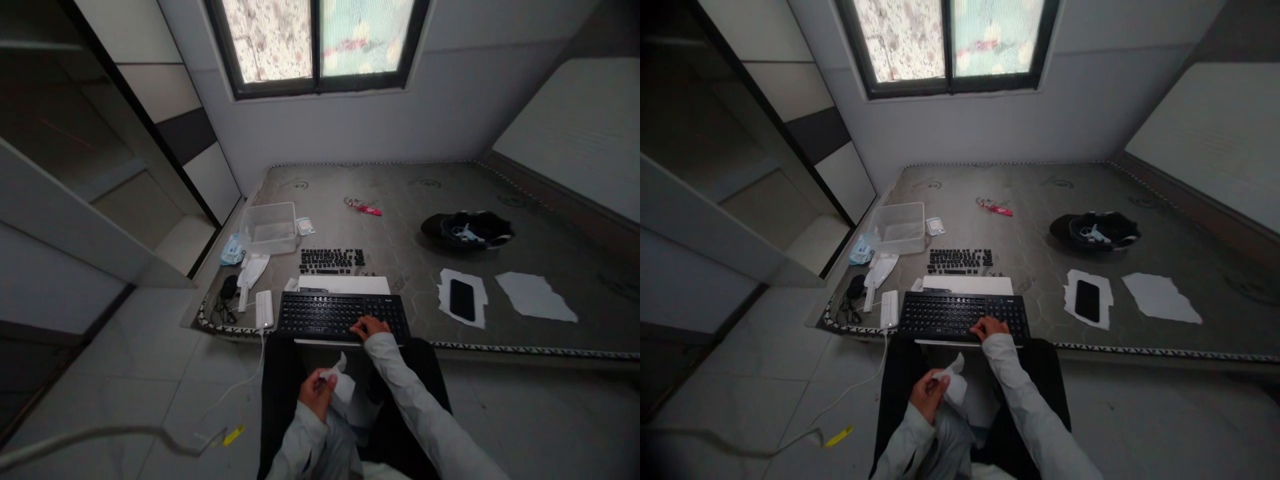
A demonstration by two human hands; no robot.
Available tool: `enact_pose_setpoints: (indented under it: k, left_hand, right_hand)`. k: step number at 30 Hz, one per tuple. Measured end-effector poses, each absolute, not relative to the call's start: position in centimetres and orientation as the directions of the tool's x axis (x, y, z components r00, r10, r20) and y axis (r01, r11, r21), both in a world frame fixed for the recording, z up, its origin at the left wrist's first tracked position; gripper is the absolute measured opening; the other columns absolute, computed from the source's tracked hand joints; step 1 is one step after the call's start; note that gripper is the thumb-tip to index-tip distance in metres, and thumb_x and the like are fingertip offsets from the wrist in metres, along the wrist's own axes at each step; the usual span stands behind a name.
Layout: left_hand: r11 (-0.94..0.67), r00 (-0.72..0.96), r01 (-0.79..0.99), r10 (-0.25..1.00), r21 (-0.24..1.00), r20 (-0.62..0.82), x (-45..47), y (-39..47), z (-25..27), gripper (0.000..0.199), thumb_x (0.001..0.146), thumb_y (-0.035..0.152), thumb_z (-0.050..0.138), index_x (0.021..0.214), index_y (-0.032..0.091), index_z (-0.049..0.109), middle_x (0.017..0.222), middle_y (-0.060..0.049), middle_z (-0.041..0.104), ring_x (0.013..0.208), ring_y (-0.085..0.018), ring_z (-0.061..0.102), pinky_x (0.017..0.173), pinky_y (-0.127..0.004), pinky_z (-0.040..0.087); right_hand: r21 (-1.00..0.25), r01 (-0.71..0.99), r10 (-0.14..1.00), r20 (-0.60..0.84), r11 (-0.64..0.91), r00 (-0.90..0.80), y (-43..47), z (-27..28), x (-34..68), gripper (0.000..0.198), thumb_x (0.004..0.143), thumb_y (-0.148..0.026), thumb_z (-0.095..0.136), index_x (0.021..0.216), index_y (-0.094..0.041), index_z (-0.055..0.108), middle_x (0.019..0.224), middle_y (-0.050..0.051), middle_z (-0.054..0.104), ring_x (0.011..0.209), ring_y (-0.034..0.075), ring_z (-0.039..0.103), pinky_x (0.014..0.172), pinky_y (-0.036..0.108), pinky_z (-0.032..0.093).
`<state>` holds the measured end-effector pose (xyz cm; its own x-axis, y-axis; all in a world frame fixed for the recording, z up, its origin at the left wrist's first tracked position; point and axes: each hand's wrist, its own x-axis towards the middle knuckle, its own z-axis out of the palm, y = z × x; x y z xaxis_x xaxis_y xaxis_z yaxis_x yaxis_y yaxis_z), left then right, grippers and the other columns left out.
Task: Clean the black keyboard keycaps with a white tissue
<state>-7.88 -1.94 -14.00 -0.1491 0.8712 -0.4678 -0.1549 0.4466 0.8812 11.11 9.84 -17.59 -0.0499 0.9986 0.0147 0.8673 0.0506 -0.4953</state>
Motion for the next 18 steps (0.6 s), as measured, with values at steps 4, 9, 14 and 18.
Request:
enact_pose_setpoints:
  k: [4,9,14,18]
  left_hand:
    - [0.414,-0.186,-0.128,0.883,0.901,-0.432,-7.9,-2.3,-14.3,0.053,0.052,0.059,0.069,0.075,0.011,0.063,0.048,0.000,0.056,0.040,-0.008,0.044,0.039,-0.019,0.034]
    - [0.401,-0.228,-0.149,0.876,0.904,-0.426,-8.1,-2.7,-14.2,0.052,0.051,0.057,0.070,0.075,0.012,0.064,0.049,0.000,0.056,0.042,-0.009,0.045,0.040,-0.019,0.034]
    - [0.408,-0.285,-0.195,0.847,0.892,-0.449,-8.6,-2.8,-13.6,0.053,0.047,0.055,0.073,0.074,0.011,0.064,0.051,0.000,0.058,0.043,-0.009,0.046,0.041,-0.019,0.033]
    - [0.438,-0.255,-0.178,0.845,0.881,-0.471,-8.8,-2.7,-13.5,0.055,0.046,0.058,0.072,0.075,0.012,0.063,0.050,-0.001,0.058,0.041,-0.008,0.044,0.041,-0.020,0.032]
  right_hand:
    - [-0.484,0.873,0.998,0.024,0.061,-0.056,10.0,-17.9,11.0,0.019,0.076,-0.038,0.056,0.067,-0.023,0.062,0.075,-0.001,0.064,0.076,0.017,0.055,0.069,0.030,0.024]
    - [-0.484,0.873,0.998,0.048,0.064,-0.047,10.1,-17.6,11.4,0.021,0.078,-0.042,0.053,0.070,-0.025,0.064,0.074,-0.001,0.066,0.076,0.017,0.056,0.068,0.030,0.025]
    - [-0.460,0.887,0.994,0.107,0.047,0.002,9.3,-16.8,12.2,0.030,0.082,-0.046,0.044,0.084,-0.025,0.066,0.084,0.004,0.067,0.083,0.020,0.056,0.070,0.031,0.025]
    - [-0.425,0.896,0.987,0.143,0.133,-0.079,8.2,-16.6,11.5,0.027,0.083,-0.041,0.045,0.081,-0.026,0.067,0.083,0.004,0.067,0.083,0.020,0.055,0.073,0.031,0.025]
